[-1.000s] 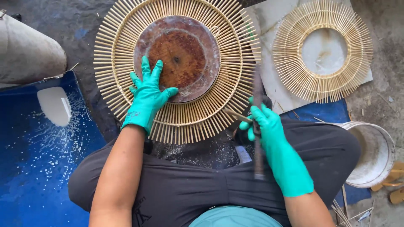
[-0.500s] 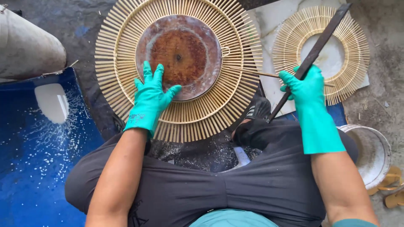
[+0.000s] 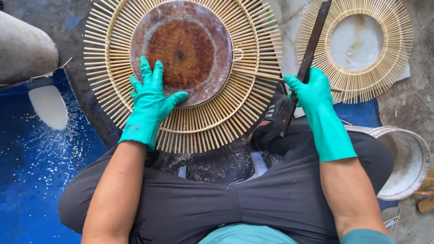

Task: Assembling a circular decorative frame made of bamboo or wooden spokes.

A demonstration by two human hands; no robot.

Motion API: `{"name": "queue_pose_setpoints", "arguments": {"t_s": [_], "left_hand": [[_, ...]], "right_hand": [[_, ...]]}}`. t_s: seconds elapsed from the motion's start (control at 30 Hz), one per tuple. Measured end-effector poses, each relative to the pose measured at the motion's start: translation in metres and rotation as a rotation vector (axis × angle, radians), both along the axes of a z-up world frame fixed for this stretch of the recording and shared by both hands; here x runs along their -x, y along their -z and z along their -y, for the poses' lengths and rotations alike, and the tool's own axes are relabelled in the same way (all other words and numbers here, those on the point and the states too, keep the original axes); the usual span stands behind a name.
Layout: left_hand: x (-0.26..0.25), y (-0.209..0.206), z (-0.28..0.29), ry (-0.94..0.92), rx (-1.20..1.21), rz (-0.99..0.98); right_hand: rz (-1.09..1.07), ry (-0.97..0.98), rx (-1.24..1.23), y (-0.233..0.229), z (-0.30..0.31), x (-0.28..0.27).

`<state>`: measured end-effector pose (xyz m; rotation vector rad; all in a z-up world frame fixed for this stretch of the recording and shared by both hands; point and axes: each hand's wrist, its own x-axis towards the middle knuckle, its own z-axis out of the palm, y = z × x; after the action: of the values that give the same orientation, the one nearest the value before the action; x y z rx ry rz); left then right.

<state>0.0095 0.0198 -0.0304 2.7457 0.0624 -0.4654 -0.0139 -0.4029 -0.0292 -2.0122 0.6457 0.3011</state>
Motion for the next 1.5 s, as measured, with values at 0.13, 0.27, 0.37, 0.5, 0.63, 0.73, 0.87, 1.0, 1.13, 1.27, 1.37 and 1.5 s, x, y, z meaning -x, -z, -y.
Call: {"name": "queue_pose_setpoints", "arguments": {"t_s": [0.13,0.27,0.37,0.5,0.63,0.73,0.87,1.0,1.13,1.27,1.37,1.5], "left_hand": [[0.003,0.051,-0.037,0.112,0.026,0.229],[0.005,0.022,-0.017,0.061,0.047,0.174],[0.002,-0.001,-0.002,0.005,0.025,0.025],[0.001,0.001,-0.002,0.046,-0.017,0.067],[-0.001,0.003,0.000,0.030,-0.011,0.067],[-0.001,0.010,-0.005,0.045,-0.001,0.093],[-0.001,0.021,-0.020,0.105,0.020,0.178],[0.002,0.014,-0.014,0.051,0.054,0.128],[0.002,0.010,-0.005,0.026,0.038,0.093],[0.001,0.012,-0.005,0.045,-0.002,0.110],[-0.004,0.017,-0.009,0.036,0.000,0.101],[0.001,0.035,-0.024,0.096,0.023,0.178]], "right_hand": [[0.119,0.029,-0.010,-0.003,0.015,-0.002],[0.120,0.113,0.017,-0.022,0.011,-0.008],[0.125,0.061,0.066,-0.004,0.009,-0.009],[0.069,-0.013,0.043,0.006,-0.001,-0.009],[0.058,-0.028,0.111,0.008,0.000,-0.007],[0.028,-0.019,0.059,0.000,-0.002,-0.008],[0.040,-0.003,0.026,-0.011,0.004,-0.009],[0.114,0.052,0.036,-0.008,0.010,-0.012],[0.103,-0.030,0.038,0.022,0.008,-0.012],[0.001,0.010,0.075,0.011,0.000,-0.010],[0.013,-0.022,0.046,0.011,0.003,-0.011],[-0.014,-0.040,0.056,0.001,0.004,-0.004]]}}
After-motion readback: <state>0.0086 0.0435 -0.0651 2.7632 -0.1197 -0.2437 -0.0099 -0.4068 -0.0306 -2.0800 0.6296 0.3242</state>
